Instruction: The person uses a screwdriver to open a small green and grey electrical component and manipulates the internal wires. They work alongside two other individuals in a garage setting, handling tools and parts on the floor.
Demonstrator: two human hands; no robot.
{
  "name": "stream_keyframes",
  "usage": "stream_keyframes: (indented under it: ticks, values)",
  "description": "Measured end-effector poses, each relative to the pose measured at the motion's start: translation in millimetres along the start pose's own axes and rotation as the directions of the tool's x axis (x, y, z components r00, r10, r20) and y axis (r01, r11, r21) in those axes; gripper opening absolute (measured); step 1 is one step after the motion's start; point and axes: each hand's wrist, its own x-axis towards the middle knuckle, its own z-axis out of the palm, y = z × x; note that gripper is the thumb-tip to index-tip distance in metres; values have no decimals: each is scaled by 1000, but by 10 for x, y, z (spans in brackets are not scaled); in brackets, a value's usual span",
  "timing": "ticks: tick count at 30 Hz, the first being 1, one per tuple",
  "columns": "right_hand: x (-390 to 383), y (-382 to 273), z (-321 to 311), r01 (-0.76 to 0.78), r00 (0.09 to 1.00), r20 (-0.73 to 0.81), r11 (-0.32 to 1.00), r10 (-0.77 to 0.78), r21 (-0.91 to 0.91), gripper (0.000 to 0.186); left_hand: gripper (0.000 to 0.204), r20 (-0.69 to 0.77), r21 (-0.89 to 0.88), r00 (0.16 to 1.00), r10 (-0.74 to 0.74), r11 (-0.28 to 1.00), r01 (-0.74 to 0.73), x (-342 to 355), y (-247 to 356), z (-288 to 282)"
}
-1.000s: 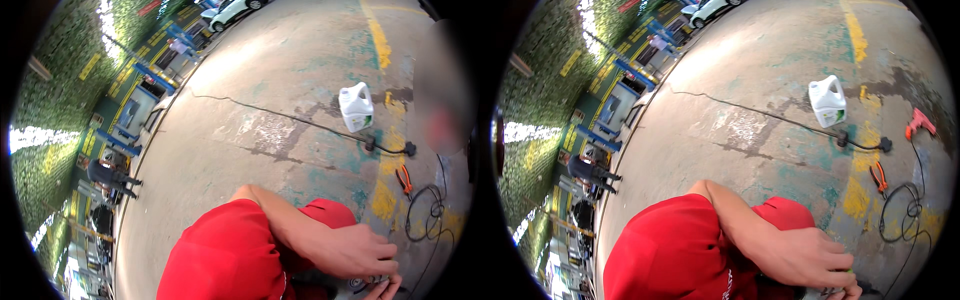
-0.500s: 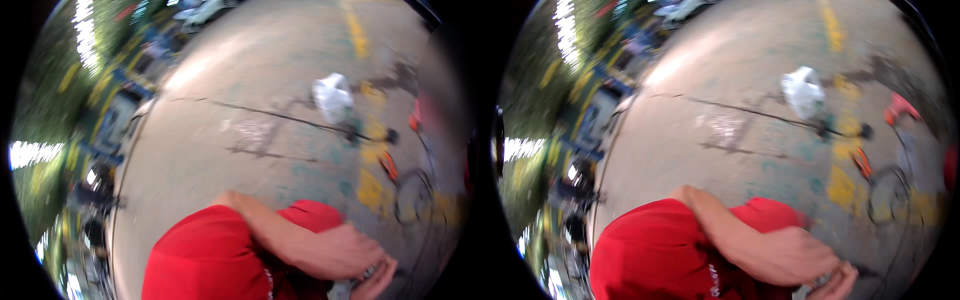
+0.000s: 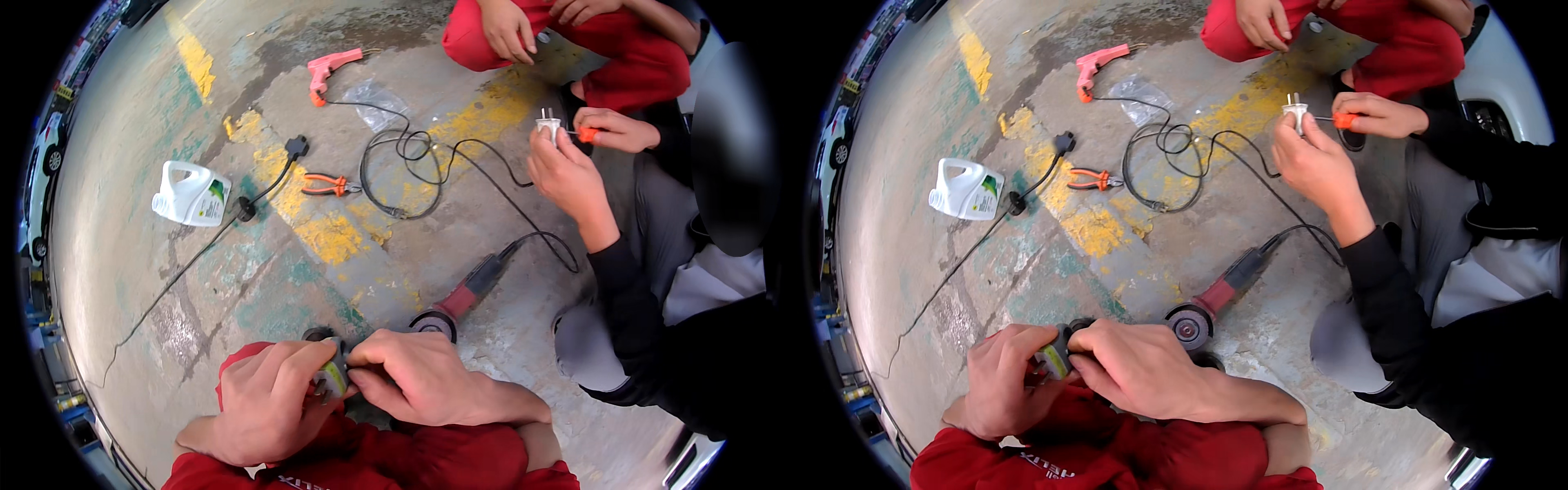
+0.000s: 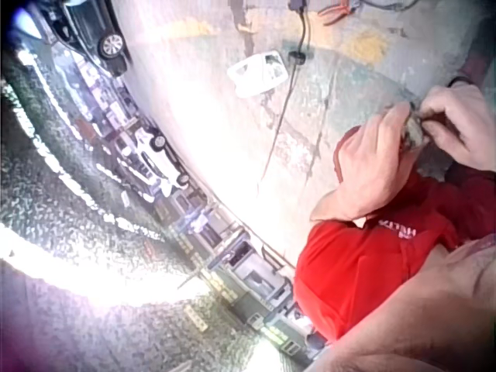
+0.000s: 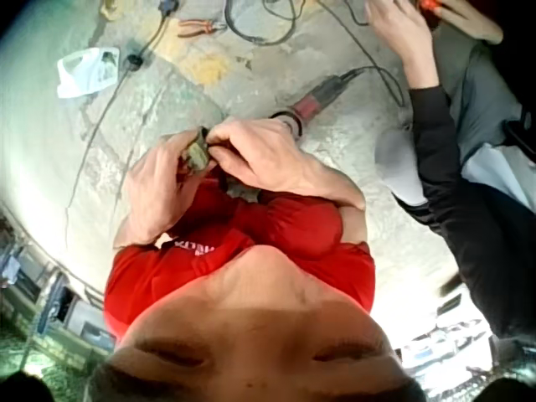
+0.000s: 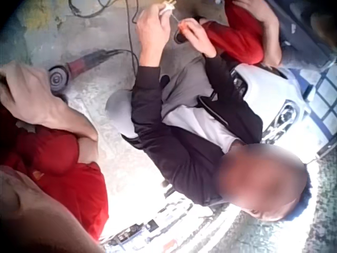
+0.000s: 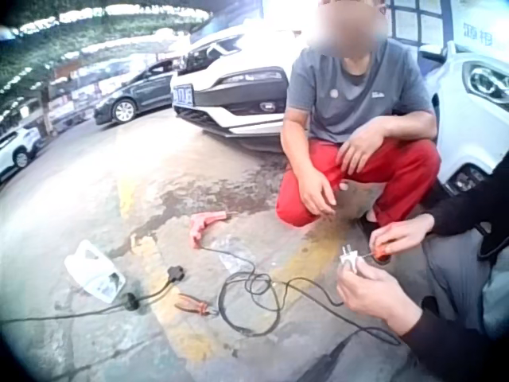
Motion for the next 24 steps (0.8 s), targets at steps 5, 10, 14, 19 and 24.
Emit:
stream_keyframes:
  ticks: [5,10,14,19,24]
  values:
    - [35,22,33,28,1000,10,999,-28,-24,26,62,9,12,1000,0,1000,0,-33,-10,-28]
    - [65,1,15,41,999,18,999,-40,-34,26,62,18,16,999,-31,999,31,-16,27,-72]
    - [97,-32,-44,29,999,29,999,-28,-44,23,62,0,17,999,-49,999,49,16,56,-71]
    - [88,-248,-163,-163,969,134,948,206,-274,19,55,-43,-85,996,78,993,-81,-21,-181,79]
    - [-262,-158,-165,-265,964,-51,960,262,-89,17,34,-124,0,989,85,996,-86,5,-9,82]
